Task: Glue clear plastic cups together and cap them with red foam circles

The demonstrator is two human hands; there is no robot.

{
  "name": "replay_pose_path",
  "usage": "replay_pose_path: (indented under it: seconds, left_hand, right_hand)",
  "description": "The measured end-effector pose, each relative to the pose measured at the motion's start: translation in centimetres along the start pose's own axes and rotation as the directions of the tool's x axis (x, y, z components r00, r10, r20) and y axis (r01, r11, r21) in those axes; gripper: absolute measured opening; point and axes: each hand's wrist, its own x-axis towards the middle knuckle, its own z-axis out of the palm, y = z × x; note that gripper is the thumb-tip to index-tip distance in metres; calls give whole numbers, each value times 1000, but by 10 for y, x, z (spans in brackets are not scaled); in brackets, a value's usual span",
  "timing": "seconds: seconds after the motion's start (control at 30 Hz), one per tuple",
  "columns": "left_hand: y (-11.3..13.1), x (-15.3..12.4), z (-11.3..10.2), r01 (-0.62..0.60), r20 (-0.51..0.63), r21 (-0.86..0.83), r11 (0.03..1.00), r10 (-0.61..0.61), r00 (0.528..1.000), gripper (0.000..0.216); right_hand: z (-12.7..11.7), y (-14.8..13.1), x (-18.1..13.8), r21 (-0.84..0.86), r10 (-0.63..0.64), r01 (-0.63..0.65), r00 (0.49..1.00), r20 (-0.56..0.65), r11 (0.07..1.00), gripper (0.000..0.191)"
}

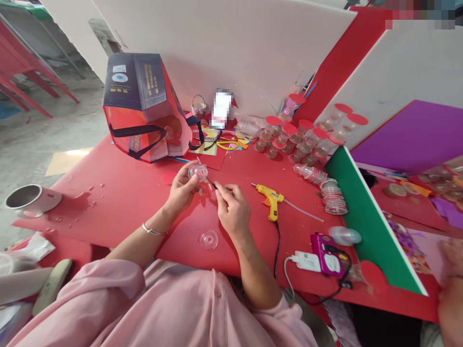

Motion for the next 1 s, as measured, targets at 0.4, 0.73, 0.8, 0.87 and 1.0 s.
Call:
replay_pose_path:
  seconds: [0.4,0.73,0.8,0.87,1.0]
  left_hand:
    - [-14,4,-11,-103,36,135,985,99,994,55]
    - [-15,6,-12,-146,-7,219,965,151,988,57]
    - [-16,6,-12,-149,-11,240,959,156,988,58]
    - [-16,6,-12,-150,-10,256,955,158,987,64]
    - [-17,6,-14,-109,16,279,954,109,994,60]
  right_hand:
    - [5,3,-2,-106,-104,100,994,-31,989,32]
    - [9,6,-1,-126,-130,123,990,-48,984,35]
    - [7,6,0,-113,-123,118,992,-35,987,35]
    - [6,5,-1,-99,-108,106,994,-15,989,34]
    - [3,4,0,-92,-69,71,997,21,993,33]
